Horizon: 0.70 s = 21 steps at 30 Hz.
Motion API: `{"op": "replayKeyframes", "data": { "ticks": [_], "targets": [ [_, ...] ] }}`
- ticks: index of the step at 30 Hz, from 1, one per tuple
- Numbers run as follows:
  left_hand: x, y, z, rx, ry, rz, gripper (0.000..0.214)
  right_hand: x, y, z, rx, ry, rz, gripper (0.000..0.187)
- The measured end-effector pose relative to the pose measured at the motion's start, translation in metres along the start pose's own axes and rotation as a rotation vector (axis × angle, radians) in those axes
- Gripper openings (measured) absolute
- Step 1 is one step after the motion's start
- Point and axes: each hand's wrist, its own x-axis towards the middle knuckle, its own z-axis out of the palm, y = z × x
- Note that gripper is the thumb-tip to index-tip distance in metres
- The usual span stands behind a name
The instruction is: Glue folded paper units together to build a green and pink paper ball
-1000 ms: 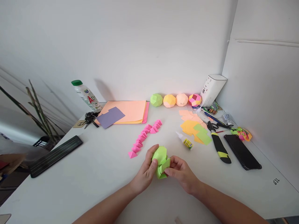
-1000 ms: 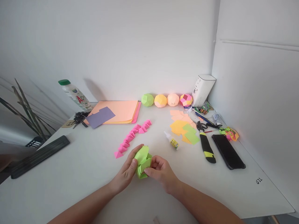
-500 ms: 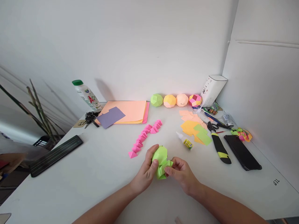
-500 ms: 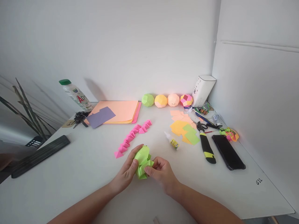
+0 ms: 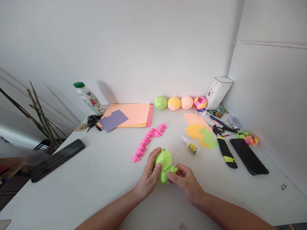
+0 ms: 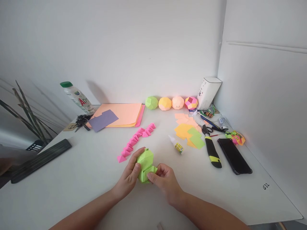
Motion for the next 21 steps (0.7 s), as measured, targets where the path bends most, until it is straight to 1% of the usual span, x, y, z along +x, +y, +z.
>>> {"op": "replayKeyframes", "data": {
  "ticks": [4,7,11,16,21],
  "targets": [
    [0.000,0.002,0.000,0.032,0.028,0.014,0.047,0.000,0.000,0.000,0.006,-0.012,0.011,0.040],
    [-0.003,0.006,0.000,0.062,0.031,-0.017,0.046,0.001,0.000,-0.001,0.026,-0.020,0.002,0.041],
    [-0.006,0.010,-0.001,0.070,-0.020,-0.052,0.050,0.001,-0.002,-0.001,0.039,-0.037,-0.008,0.042],
    [-0.006,0.012,-0.001,0.022,-0.077,-0.059,0.048,0.001,0.000,-0.004,0.039,-0.053,-0.044,0.038],
    [-0.005,0.015,-0.001,0.006,-0.068,-0.122,0.048,0.003,0.001,-0.008,0.046,-0.091,-0.076,0.030]
  ]
}}
